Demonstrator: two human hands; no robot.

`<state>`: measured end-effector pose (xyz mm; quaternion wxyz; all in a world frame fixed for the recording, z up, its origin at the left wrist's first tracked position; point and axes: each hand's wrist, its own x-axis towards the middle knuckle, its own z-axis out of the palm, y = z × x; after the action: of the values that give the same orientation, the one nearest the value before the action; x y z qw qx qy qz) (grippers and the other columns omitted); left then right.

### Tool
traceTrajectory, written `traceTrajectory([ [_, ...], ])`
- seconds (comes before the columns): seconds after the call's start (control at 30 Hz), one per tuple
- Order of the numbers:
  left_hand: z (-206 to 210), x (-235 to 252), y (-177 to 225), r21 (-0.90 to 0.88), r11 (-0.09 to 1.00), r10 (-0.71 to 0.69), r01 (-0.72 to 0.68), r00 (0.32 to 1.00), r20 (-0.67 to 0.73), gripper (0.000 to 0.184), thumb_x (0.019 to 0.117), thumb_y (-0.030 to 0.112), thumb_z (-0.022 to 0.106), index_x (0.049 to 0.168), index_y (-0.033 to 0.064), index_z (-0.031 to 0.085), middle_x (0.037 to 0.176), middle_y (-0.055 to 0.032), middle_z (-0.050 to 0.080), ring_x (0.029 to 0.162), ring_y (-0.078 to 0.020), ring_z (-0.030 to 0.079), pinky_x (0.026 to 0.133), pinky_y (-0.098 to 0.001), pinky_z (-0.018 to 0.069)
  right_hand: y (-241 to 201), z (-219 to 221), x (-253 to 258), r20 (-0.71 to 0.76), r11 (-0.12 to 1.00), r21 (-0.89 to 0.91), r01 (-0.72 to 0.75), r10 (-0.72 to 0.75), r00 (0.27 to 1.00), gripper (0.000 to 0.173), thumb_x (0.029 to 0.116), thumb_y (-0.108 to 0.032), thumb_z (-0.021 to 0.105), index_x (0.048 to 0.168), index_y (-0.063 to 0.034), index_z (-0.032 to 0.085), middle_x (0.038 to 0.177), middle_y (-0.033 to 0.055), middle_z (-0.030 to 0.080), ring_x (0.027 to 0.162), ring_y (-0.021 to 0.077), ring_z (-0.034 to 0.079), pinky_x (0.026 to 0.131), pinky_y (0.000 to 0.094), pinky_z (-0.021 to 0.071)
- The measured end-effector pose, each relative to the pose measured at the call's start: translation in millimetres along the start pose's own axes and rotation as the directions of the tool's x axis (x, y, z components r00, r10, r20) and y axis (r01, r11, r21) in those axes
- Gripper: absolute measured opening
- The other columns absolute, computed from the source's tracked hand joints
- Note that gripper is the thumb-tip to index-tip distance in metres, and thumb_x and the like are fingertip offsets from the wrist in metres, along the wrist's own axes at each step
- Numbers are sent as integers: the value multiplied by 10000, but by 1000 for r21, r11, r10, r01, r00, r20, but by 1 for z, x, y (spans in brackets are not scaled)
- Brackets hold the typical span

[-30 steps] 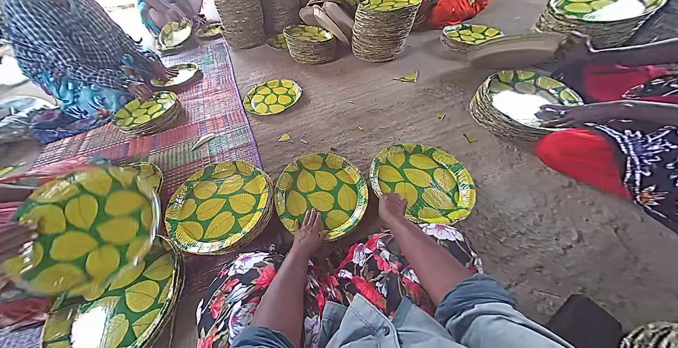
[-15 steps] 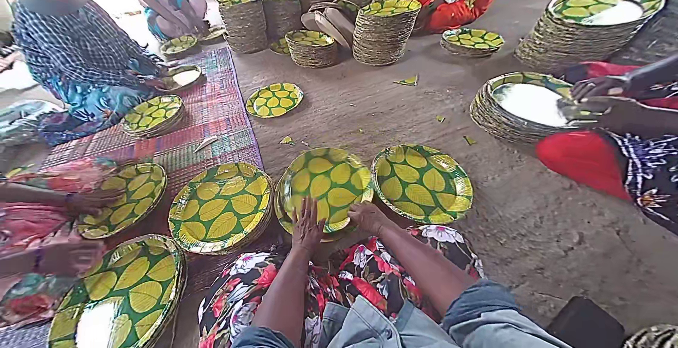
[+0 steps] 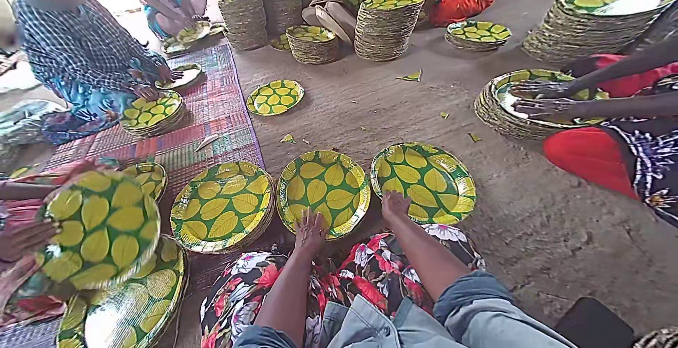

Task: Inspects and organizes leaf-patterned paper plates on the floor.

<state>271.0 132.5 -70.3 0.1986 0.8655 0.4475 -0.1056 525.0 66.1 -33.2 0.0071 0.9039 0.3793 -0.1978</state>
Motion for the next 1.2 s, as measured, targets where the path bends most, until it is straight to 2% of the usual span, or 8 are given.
traceTrajectory([
  [0.23, 0, 0, -1, -142, 990, -14, -15, 979, -205, 716, 1082, 416, 428, 1648, 55, 180, 1716, -227, 92, 1601, -376, 76, 1228, -690, 68, 1, -9, -10, -471, 920, 35, 389, -328, 819, 337, 1080, -169, 493, 1246, 52, 685, 1251, 300, 664, 1232, 465, 610, 1036, 631, 425],
  [0.4, 3, 6, -3, -24, 988, 80, -151, 647, -758, 725, 1037, 428, 411, 1508, -123, 405, 1571, -373, 355, 1485, -513, 347, 1204, -696, 185, -19, 16, -24, -219, 611, -108, 784, -784, 581, 306, 1015, 28, 478, 1228, 44, 697, 1227, 293, 678, 1171, 473, 652, 957, 619, 506],
  [0.5, -3, -3, -3, -99, 993, 2, -68, 832, -555, 544, 1075, 343, 402, 1411, -45, 581, 1650, -289, 276, 1568, -431, 199, 1245, -660, 34, -20, 13, -18, 51, 645, -127, 753, -754, 655, 299, 1055, -22, 443, 1254, 51, 655, 1282, 295, 635, 1250, 480, 584, 1009, 623, 460],
  [0.6, -7, -3, 5, -51, 994, 51, -99, 815, -577, 409, 1044, 260, 474, 1215, -41, 694, 1597, -250, 410, 1541, -417, 291, 1240, -657, 95, -12, 14, -15, 134, 570, -140, 810, -800, 585, 296, 1047, 7, 448, 1247, 42, 663, 1270, 287, 644, 1235, 479, 592, 1004, 613, 471],
  [0.73, -7, 0, 4, -35, 995, 71, -88, 937, -342, 516, 1087, 309, 422, 1477, -15, 514, 1650, -223, 329, 1573, -361, 232, 1273, -560, 124, -14, 26, -15, 157, 476, -111, 872, -858, 489, 278, 1060, -114, 503, 1209, 25, 691, 1257, 267, 659, 1241, 456, 596, 1024, 627, 443],
  [0.87, -1, 3, -2, -20, 1000, -4, 3, 999, -39, 628, 1107, 373, 378, 1635, 61, 242, 1722, -177, 137, 1604, -322, 114, 1267, -583, 90, -13, 17, -12, 36, 703, -30, 710, -709, 704, 600, 1081, -486, 445, 1422, -11, 581, 1494, 248, 537, 1444, 413, 455, 1229, 615, 234],
  [1.0, -4, 2, 0, -10, 1000, -20, 20, 1000, -18, 619, 1104, 359, 393, 1644, 99, 236, 1732, -148, 114, 1607, -312, 92, 1255, -620, 75, -5, 6, -4, -105, 972, 147, 182, -168, 980, 544, 1054, -185, 494, 1546, 24, 397, 1570, 259, 432, 1488, 411, 383, 1187, 633, 291],
  [1.2, -6, 3, 0, -6, 1000, -29, 29, 1000, 11, 623, 1106, 374, 387, 1650, 119, 223, 1737, -130, 99, 1611, -297, 68, 1260, -613, 67, 5, 4, 7, -26, 996, 57, -64, 65, 998, 402, 1037, -16, 453, 1425, 19, 553, 1503, 257, 498, 1444, 423, 430, 1131, 637, 364],
])
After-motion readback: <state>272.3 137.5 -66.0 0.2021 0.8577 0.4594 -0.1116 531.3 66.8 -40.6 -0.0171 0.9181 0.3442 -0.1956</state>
